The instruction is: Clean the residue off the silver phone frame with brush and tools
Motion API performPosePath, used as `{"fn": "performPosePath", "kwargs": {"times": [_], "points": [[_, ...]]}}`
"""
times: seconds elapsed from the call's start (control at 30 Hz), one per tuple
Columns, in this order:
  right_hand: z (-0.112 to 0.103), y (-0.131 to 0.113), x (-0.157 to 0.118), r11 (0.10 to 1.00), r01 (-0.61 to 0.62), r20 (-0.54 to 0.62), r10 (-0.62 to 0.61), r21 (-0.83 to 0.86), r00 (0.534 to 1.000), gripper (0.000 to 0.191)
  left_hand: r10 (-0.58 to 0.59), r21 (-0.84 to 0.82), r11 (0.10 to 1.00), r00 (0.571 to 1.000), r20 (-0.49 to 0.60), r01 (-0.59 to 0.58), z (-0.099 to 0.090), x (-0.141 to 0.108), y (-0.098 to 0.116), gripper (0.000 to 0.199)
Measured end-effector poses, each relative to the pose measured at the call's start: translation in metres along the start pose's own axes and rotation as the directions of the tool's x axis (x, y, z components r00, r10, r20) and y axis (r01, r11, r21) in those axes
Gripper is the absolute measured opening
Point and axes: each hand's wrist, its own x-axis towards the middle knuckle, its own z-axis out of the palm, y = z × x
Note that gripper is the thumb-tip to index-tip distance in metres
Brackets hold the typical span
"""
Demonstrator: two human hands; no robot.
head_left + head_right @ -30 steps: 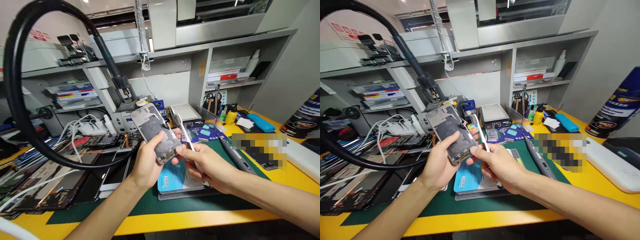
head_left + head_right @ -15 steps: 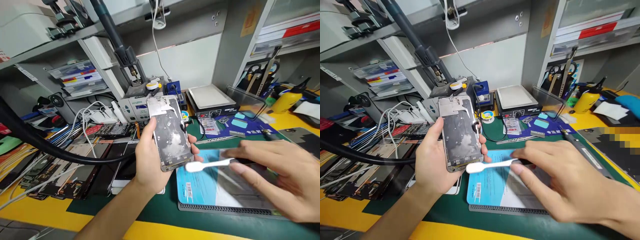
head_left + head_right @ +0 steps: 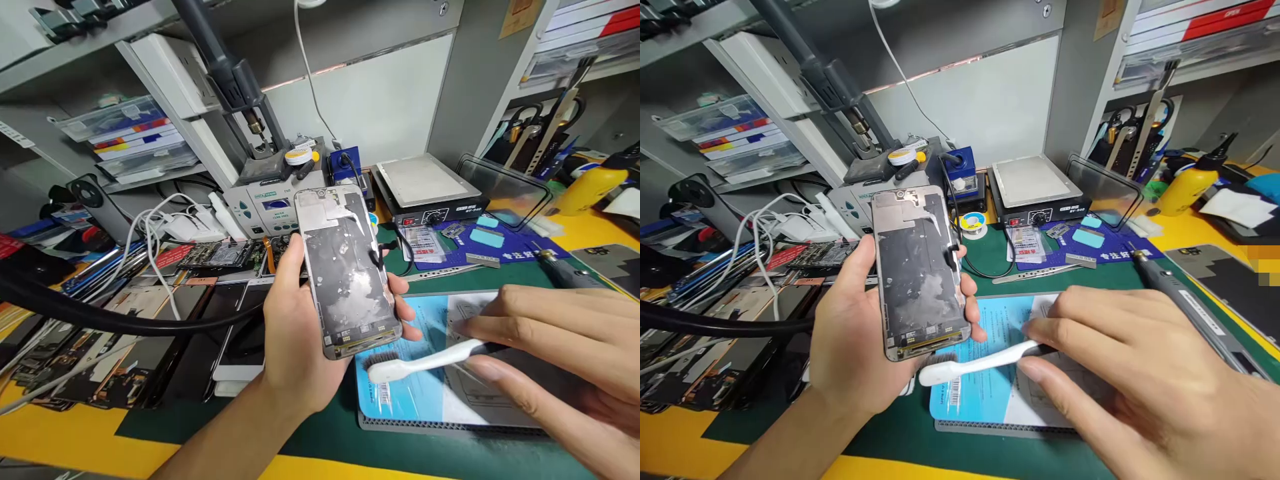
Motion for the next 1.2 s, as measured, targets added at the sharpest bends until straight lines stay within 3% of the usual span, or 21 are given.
{"fn": "performPosePath", "kwargs": {"times": [0.1,0.43,0.67,1.2], "points": [[-0.0009,0.0009,-0.0030,0.996,0.006,0.039,-0.010,0.087,0.999,0.012,-0.033,-0.024,0.999,0.999,-0.015,0.032,0.0007,-0.0008,0.0007,0.076],[-0.0032,0.0017,0.0027,0.993,0.052,0.035,-0.056,0.109,0.998,0.011,-0.009,0.030,0.999,0.998,-0.059,0.011,0.0066,-0.0037,0.0030,0.077],[-0.0023,-0.0002,0.0023,0.994,0.055,0.030,-0.058,0.100,0.998,0.007,0.000,0.023,1.000,1.000,0.006,0.000,0.0032,-0.0047,0.0023,0.078],[-0.0047,-0.0025,0.0004,0.995,0.018,0.058,-0.023,0.095,0.998,0.009,-0.028,0.006,1.000,1.000,-0.007,0.028,0.0044,-0.0051,0.0016,0.078]]}}
